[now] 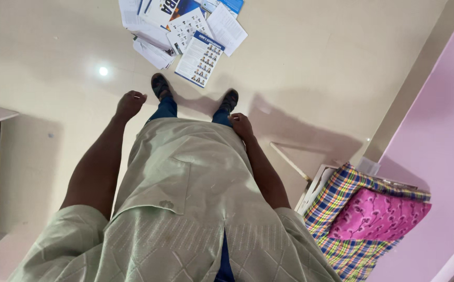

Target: The person picks up scattered papers from the floor by hand and places them into a compartment of a low tiled shelf.

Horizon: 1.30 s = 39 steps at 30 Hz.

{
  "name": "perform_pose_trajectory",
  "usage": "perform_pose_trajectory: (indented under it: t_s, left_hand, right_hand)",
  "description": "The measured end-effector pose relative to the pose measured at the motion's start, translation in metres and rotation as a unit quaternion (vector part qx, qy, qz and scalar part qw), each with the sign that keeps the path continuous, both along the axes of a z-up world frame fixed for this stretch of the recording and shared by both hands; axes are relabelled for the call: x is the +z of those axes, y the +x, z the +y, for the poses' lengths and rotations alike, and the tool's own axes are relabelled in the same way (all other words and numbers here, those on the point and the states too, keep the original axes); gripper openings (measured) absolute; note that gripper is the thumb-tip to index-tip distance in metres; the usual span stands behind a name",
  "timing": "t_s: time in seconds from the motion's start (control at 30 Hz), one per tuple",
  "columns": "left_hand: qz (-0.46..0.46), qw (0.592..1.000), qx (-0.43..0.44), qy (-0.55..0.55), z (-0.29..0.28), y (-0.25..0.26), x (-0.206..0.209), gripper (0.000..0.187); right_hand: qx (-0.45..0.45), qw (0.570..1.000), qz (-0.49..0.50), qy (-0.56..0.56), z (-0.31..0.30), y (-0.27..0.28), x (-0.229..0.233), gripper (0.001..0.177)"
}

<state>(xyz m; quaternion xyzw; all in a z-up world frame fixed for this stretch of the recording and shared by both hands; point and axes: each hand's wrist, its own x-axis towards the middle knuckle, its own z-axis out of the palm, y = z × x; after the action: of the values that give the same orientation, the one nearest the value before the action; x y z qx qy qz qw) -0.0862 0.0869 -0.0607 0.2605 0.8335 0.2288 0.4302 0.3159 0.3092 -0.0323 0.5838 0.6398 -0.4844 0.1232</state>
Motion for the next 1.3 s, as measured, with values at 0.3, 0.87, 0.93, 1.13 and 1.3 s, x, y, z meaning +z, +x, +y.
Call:
perform_pose_trajectory:
  t_s: [0.3, 0.87, 0.93, 1.13, 1.3]
  left_hand:
    - [-0.030, 0.966, 0.190, -0.171, -0.041, 0.148, 0.044, 0.046]
    - [-0.100, 0.922, 0.349, -0.133, -0.048, 0.123, 0.003, 0.059]
    - [-0.107, 0.931, 0.338, -0.085, -0.040, 0.092, -0.014, 0.059]
    - [-0.115, 0.964, 0.227, -0.082, -0.013, 0.042, -0.058, 0.055]
    - [-0.102, 0.977, 0.139, -0.124, 0.027, 0.028, -0.135, 0.052]
  right_hand:
    - [0.013, 0.989, 0.141, -0.033, 0.087, 0.055, -0.030, 0.046]
    - [0.033, 0.998, 0.018, -0.056, 0.132, 0.050, -0.002, 0.034]
    - [0.012, 0.996, 0.012, -0.082, 0.109, 0.003, -0.003, 0.034]
    - [0.173, 0.983, 0.066, 0.014, 0.068, -0.101, -0.014, 0.040]
    - [-0.010, 0.965, 0.014, -0.263, 0.079, -0.137, -0.109, 0.045]
